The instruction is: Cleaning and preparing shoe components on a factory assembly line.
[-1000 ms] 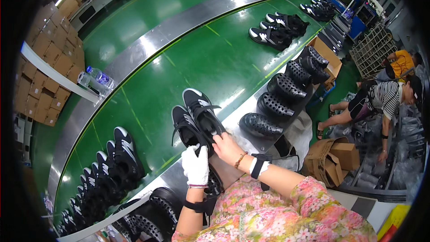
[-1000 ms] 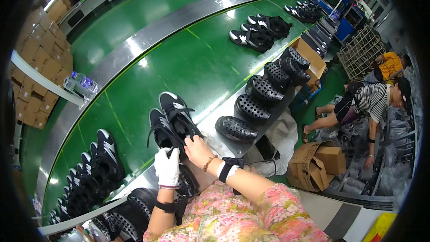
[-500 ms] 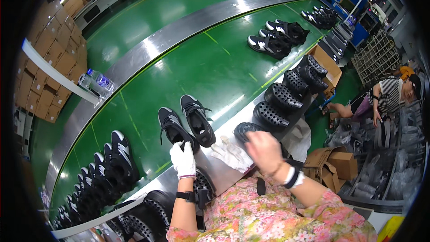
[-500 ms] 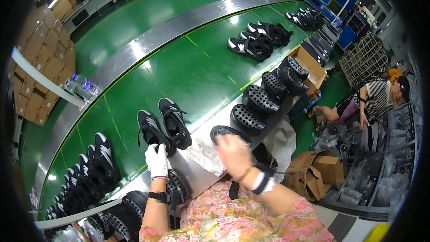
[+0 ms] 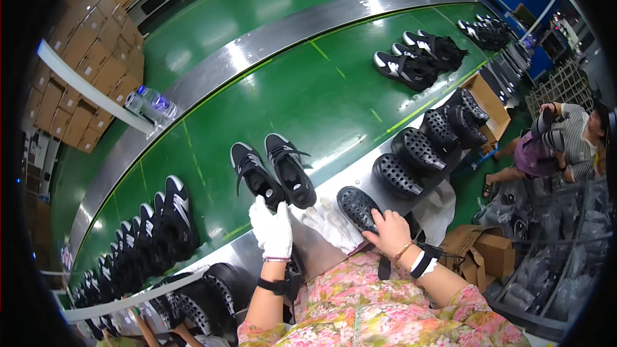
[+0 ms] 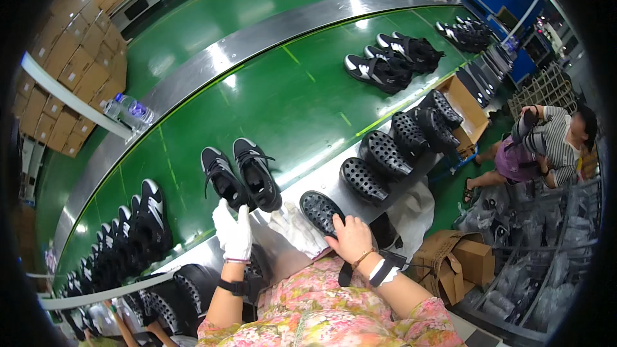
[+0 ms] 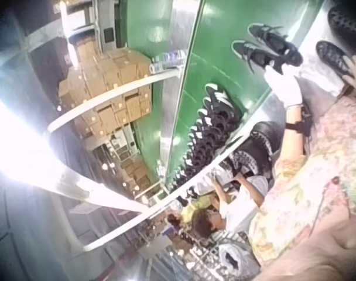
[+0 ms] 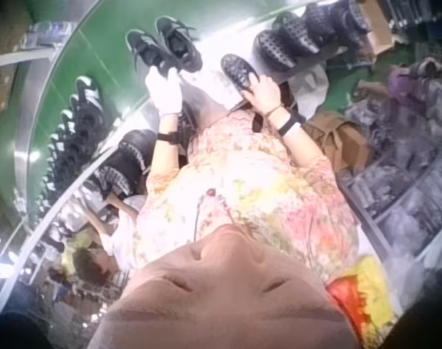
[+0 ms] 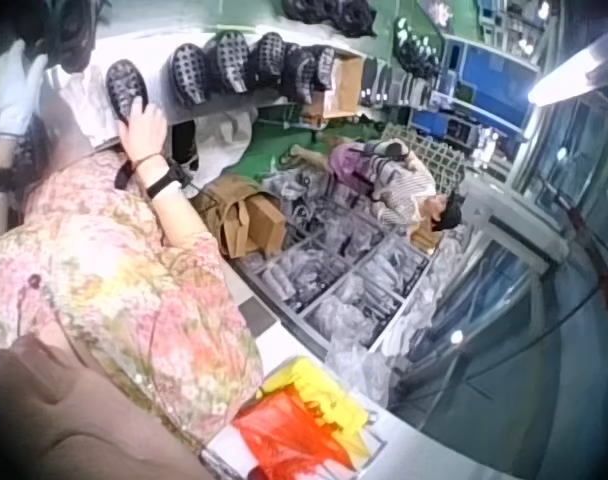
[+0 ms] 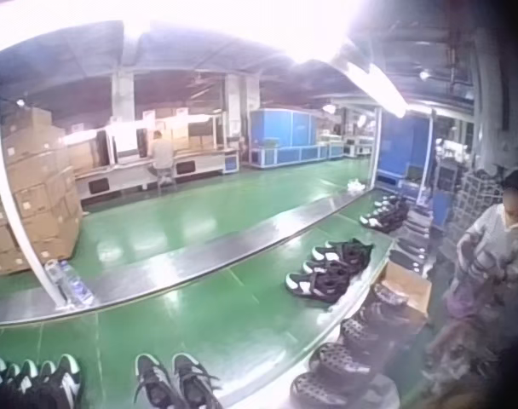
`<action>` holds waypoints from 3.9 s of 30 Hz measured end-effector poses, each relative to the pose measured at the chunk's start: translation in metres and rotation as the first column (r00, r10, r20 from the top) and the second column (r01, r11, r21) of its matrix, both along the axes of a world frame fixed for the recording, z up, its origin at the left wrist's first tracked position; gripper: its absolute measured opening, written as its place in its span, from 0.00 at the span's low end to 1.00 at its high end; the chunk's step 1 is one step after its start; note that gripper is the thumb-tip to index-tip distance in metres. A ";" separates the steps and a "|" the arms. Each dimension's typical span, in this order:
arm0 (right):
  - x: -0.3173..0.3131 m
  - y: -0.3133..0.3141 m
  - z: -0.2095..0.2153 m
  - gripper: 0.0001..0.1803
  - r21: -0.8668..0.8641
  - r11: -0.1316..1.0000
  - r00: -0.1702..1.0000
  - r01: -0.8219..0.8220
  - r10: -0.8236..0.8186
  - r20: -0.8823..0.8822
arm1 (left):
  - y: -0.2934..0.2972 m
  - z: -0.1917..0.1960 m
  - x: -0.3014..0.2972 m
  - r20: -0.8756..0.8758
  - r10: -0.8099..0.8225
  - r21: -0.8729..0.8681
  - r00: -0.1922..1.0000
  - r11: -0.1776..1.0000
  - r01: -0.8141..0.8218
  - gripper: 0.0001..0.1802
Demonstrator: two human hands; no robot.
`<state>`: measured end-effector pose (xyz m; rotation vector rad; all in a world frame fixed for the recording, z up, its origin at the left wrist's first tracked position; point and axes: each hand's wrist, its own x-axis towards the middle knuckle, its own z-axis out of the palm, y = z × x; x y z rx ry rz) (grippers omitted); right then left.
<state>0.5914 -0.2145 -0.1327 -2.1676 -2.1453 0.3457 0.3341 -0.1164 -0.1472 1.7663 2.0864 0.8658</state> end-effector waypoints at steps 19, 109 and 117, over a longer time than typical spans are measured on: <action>-0.009 0.008 -0.025 0.50 -0.250 0.949 0.932 -0.193 0.098 -0.348 | -0.100 -0.069 0.036 -0.390 -0.584 -0.407 0.712 0.803 0.436 0.22; -0.119 0.240 -0.049 0.11 -0.441 0.857 0.167 0.267 -0.492 -0.855 | 0.119 -0.047 -0.044 -0.221 -0.377 0.106 0.900 0.908 0.406 0.21; -0.132 0.257 -0.084 0.07 -0.552 0.827 -0.048 0.106 -0.550 -0.833 | 0.115 -0.049 -0.047 -0.175 -0.305 0.159 0.936 0.930 0.332 0.19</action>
